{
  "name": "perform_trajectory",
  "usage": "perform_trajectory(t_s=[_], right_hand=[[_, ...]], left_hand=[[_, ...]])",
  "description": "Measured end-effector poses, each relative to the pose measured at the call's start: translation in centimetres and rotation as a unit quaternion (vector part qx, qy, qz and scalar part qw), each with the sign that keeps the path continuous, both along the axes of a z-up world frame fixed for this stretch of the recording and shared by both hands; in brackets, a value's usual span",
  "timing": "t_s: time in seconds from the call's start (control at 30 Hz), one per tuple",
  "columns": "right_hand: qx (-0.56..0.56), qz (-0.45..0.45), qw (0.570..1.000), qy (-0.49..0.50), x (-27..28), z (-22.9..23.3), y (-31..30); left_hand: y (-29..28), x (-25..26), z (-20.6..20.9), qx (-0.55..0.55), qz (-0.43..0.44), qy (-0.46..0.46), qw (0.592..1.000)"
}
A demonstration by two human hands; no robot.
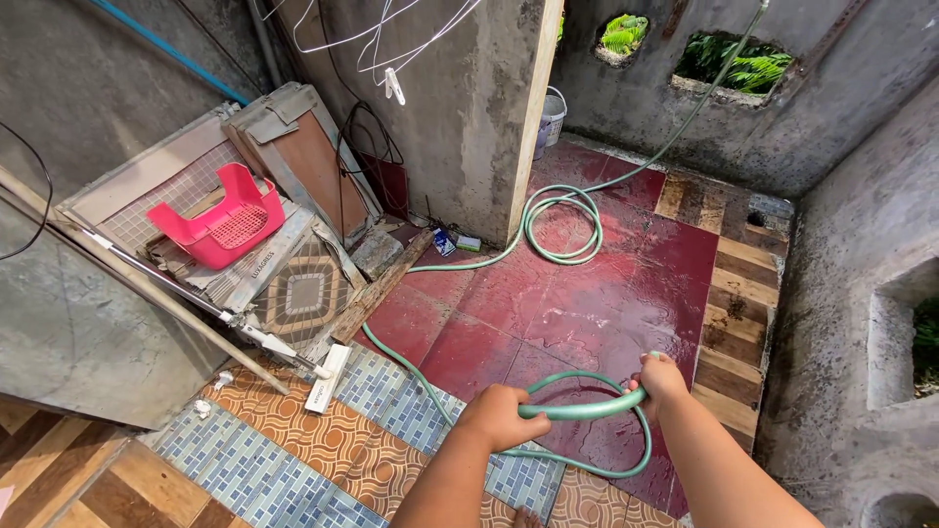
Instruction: Scrubbing and rinsing a tiled outdoor floor area using a hose and a squeegee tool.
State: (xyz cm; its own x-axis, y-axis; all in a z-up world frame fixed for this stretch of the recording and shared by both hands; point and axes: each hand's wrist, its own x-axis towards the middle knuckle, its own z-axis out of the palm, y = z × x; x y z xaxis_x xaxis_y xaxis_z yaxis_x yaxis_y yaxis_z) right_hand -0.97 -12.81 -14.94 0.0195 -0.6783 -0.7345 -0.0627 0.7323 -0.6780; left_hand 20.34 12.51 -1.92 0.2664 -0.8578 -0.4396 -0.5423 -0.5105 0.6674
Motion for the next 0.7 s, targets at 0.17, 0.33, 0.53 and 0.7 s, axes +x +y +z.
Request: perform_trajectory(t_s=[0.17,0.33,0.53,0.7], right_hand=[[-0.086,-0.034,0.995,0.039,0.3,2.0,-0.6],[-0.110,-0.096,0.987,0.061,-1.4,3.9,-1.8],[-0.109,-0.153,0.977,0.098,-3.7,6.2,-3.7],[-0.121,-0.169,0.971,0.118,-4.7,7.5,-6.4]], left_hand=[[-1.5,0.1,-0.1,0.009,-0.001,0.018,1.000],[-5.7,-0.3,-2.1,0.006,-0.041,0.029,0.999],[-10.8,-2.0,-3.0,-0.004,-0.112,-0.004,0.994],[-14.1,-2.9,-2.1,0.004,-0.138,0.007,0.990]])
